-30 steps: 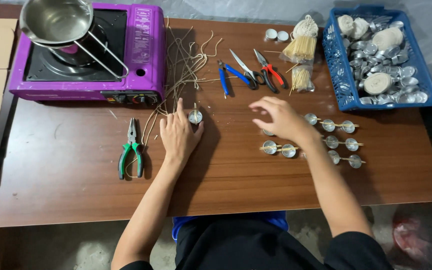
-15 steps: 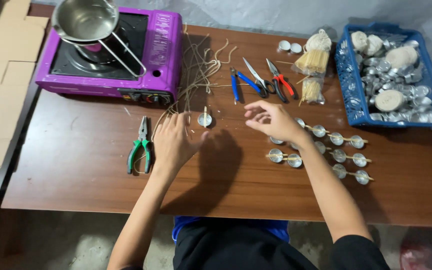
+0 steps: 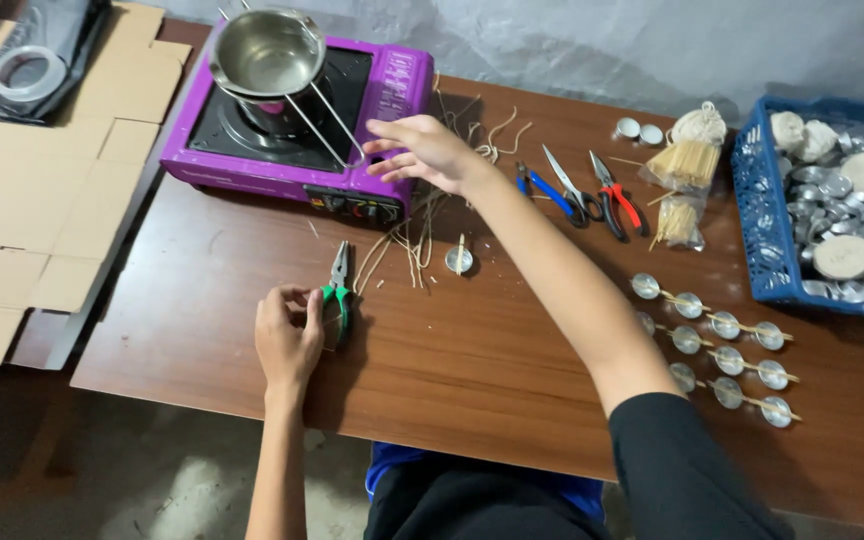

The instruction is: Arranging wicks in metal molds and pouring melted wax into them to create small candles.

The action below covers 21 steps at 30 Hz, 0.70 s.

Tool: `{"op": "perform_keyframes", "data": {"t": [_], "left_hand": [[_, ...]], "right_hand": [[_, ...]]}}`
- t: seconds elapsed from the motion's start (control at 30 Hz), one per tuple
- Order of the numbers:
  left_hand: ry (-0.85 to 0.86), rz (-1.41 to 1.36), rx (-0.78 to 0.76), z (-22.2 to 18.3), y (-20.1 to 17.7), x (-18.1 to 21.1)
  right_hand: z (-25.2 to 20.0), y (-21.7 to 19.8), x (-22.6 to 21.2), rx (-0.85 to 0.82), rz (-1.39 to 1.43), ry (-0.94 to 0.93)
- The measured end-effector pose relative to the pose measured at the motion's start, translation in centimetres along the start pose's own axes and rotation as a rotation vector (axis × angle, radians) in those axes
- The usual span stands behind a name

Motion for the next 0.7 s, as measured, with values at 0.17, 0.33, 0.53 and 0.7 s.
{"op": "perform_keyframes", "data": {"t": [0.17,0.33,0.53,0.7], "left_hand": [[-0.056,-0.009,-0.022,0.3,-0.2,0.5],[-0.041,0.085,-0.074,0.2,0.4,0.6],[-0.074,0.114,-0.08,0.7,0.3,0.8],[-0.119,-0.214,0.011,6.2,-1.8,2.9]], "right_hand": [[3.1,4.1,-1.4,-0.093,0.042,0.116],[6.0,5.9,-0.8,-0.097,0.109,0.112],[6.6,7.6,-0.8,-0.112,0.179,-0.01],[6.0,8.1,-1.3,-0.072,0.176,-0.102]]}}
Point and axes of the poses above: each hand's wrist, its own z-axis towards the middle knuckle, its own y-axis out of the palm, x = y × z, the point moved 6 cm from there along z, towards the middle knuckle, and after that the axes turned 11 degrees about y, right-handed, at the moved point
